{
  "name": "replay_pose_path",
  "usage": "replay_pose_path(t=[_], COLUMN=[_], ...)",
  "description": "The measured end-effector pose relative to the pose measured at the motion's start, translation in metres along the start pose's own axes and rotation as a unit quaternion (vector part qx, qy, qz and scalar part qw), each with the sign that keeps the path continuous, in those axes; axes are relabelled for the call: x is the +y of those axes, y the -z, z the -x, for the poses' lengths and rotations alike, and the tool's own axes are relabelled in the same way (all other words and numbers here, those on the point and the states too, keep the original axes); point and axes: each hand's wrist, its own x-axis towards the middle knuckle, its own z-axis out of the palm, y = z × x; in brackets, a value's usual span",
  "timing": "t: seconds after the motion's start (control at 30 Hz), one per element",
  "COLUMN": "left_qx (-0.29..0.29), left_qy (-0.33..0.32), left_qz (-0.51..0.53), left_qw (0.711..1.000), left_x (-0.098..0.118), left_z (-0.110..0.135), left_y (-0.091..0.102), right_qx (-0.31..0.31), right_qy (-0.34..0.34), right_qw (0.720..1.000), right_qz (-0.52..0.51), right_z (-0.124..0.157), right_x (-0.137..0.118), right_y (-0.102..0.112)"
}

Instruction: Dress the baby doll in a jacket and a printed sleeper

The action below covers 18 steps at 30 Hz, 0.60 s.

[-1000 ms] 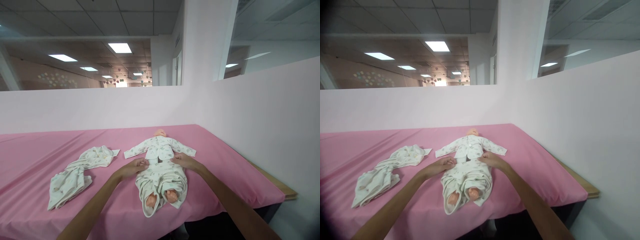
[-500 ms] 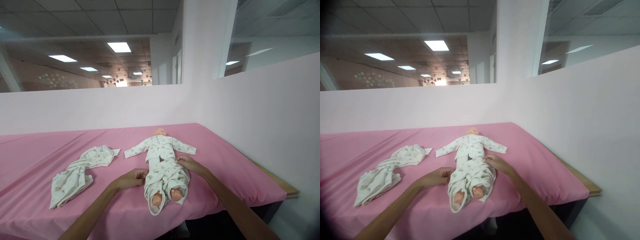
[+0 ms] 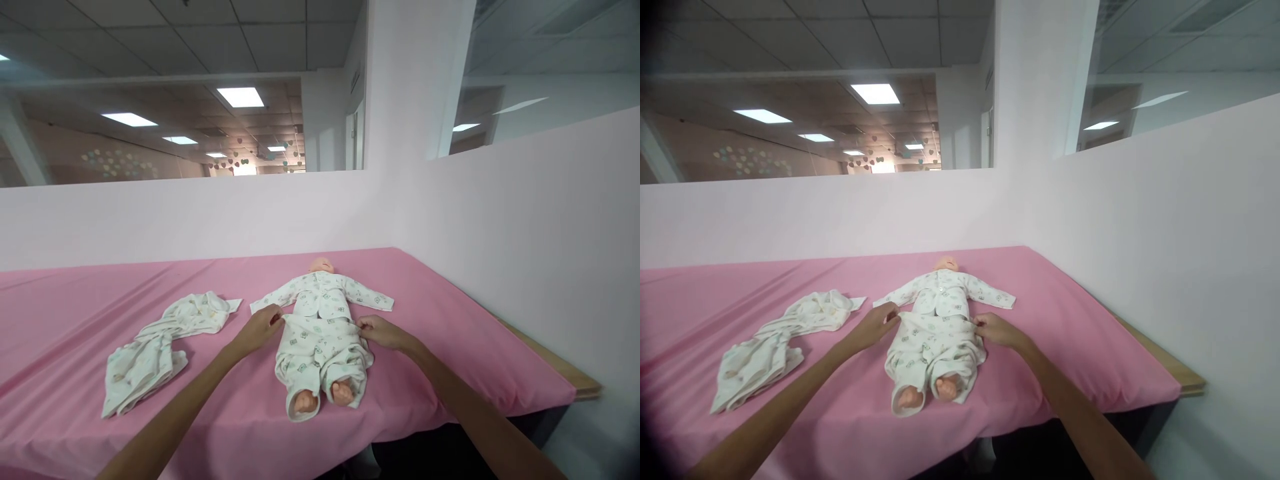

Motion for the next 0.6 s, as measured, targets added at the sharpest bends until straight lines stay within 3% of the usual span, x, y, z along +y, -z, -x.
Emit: replay_pose_path(t=[0.1, 0.27, 0.37, 0.47, 0.6], left_qx=[0.019, 0.064, 0.069, 0.063, 0.127], left_qy=[0.01, 0.062, 0.119, 0.192, 0.287], left_qz=[0.023, 0.099, 0.172, 0.322, 0.464], left_qw=[1.0, 0.991, 0.976, 0.925, 0.828], left_x=[-0.003, -0.006, -0.015, -0.027, -0.037], left_z=[-0.012, -0.02, -0.02, -0.025, -0.051], left_y=[-0.009, -0.033, -0.041, -0.041, -0.041], right_qx=[0.039, 0.17, 0.188, 0.165, 0.1], right_qy=[0.009, 0.016, 0.017, 0.018, 0.026], right_qw=[0.999, 0.984, 0.982, 0.986, 0.995], right_qz=[-0.024, -0.043, -0.027, -0.005, 0.005], right_z=[-0.006, -0.023, -0.028, -0.023, -0.014], right_x=[0.0, 0.002, 0.005, 0.006, 0.004], right_y=[-0.003, -0.012, -0.017, -0.02, -0.017])
